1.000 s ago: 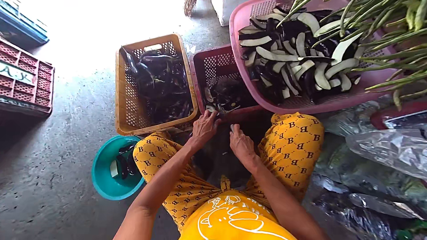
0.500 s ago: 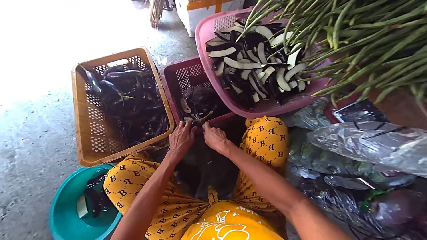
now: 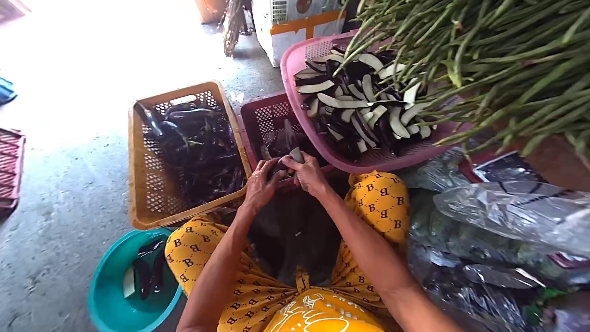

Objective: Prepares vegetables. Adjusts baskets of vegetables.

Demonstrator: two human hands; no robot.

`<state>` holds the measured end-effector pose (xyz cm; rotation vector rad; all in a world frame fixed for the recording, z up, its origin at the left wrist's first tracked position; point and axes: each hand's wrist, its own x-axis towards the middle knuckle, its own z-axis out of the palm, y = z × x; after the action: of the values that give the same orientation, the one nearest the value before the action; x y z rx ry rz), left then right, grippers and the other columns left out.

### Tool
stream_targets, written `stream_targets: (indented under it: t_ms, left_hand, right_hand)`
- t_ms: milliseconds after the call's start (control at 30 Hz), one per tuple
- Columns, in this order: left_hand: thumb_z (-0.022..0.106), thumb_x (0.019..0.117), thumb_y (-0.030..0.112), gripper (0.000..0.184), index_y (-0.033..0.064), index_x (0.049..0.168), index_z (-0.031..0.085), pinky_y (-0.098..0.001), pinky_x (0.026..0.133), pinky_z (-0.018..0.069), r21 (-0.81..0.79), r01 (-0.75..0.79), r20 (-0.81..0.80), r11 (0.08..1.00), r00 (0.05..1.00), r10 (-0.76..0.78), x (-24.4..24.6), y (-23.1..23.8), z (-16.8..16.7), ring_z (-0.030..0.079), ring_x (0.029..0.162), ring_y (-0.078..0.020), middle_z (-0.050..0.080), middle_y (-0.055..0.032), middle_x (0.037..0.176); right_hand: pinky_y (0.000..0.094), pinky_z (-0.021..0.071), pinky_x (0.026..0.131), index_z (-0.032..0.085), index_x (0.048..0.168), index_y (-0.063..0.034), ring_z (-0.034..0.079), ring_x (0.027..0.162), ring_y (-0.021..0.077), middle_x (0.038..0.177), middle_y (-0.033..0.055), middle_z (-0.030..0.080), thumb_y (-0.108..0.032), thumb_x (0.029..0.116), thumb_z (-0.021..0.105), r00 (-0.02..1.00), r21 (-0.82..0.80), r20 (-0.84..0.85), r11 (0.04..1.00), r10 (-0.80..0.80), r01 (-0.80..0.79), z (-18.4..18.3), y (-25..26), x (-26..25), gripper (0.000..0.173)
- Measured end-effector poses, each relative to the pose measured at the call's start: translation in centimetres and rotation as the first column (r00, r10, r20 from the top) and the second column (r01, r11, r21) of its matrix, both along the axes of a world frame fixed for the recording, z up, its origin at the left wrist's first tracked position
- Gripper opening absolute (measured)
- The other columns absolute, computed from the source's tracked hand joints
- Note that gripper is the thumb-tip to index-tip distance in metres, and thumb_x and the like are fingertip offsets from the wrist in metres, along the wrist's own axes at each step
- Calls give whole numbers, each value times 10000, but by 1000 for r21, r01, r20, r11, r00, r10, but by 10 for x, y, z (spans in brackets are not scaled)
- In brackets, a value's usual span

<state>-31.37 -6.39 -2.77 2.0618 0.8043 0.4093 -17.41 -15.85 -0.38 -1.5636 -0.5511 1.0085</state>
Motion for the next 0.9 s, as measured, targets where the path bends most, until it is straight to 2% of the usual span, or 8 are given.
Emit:
stream_targets:
  t_ms: [200,367,467,567,633,700,800,900]
  left_hand:
    - [500,1047,233,414,64,1413,592,-499,1040,463,-91,47,166,995,986,-31,0,1,7,593,1216,-255,608,-142,1349]
    - [473,1074,256,395,81,1408,589,-364,892,538,-242,87,194,966,980,-40,-1,4,10,654,973,-134,673,-80,1196]
    - [395,1109,265,422,88,1483,476,-336,805,596,-572,138,268,809,963,25,-5,8,14,694,877,-149,697,-86,1118]
    - [312,1085,178,397,70,1406,520,-331,764,608,-778,243,416,579,891,184,-17,16,24,713,834,-185,717,-115,1002]
    - [358,1032,53,371,42,1340,563,-299,813,622,-780,323,528,536,799,287,-20,17,28,748,892,-186,750,-128,1062]
    - [346,955,-90,482,28,1393,510,-296,849,608,-777,294,546,557,755,363,-17,15,29,735,923,-172,730,-114,1114]
    - [421,1081,122,404,78,1482,407,-300,935,552,-706,161,510,690,791,337,-7,14,18,655,1062,-115,630,-48,1297]
    - [380,1122,294,342,82,1373,477,-341,912,558,-784,9,436,621,719,541,6,19,8,668,1045,-151,665,-64,1213]
  right_hand:
    - [182,414,403,598,1130,10,444,413,37,696,29,615,-194,1071,556,977,21,-123,983,-176,180,11,-1,-1,216]
    - [186,446,428,575,1353,-40,488,464,48,843,60,639,-283,1049,600,995,89,-97,996,-5,14,17,-6,-5,390]
    - [183,440,428,639,1165,-18,487,453,42,715,32,622,-247,1016,661,993,68,-76,993,-95,100,12,-4,-4,274]
    - [189,441,409,616,1067,-57,465,424,46,639,-2,560,-345,1053,587,959,39,-188,974,-212,223,15,-3,1,290]
    - [185,432,394,599,1065,-63,450,405,47,636,0,560,-370,1075,533,930,29,-268,962,-253,270,19,-4,2,314]
    - [182,424,388,601,1064,-46,443,396,49,629,9,564,-366,1082,516,908,1,-314,957,-276,291,19,-2,-1,331]
    - [192,434,408,604,1104,-9,469,417,60,653,31,587,-378,1085,511,937,-87,-270,975,-221,205,8,-5,-12,381]
    - [213,441,429,552,1252,9,495,458,76,741,51,620,-400,1111,426,973,-185,-217,982,-80,40,-13,-20,-36,451]
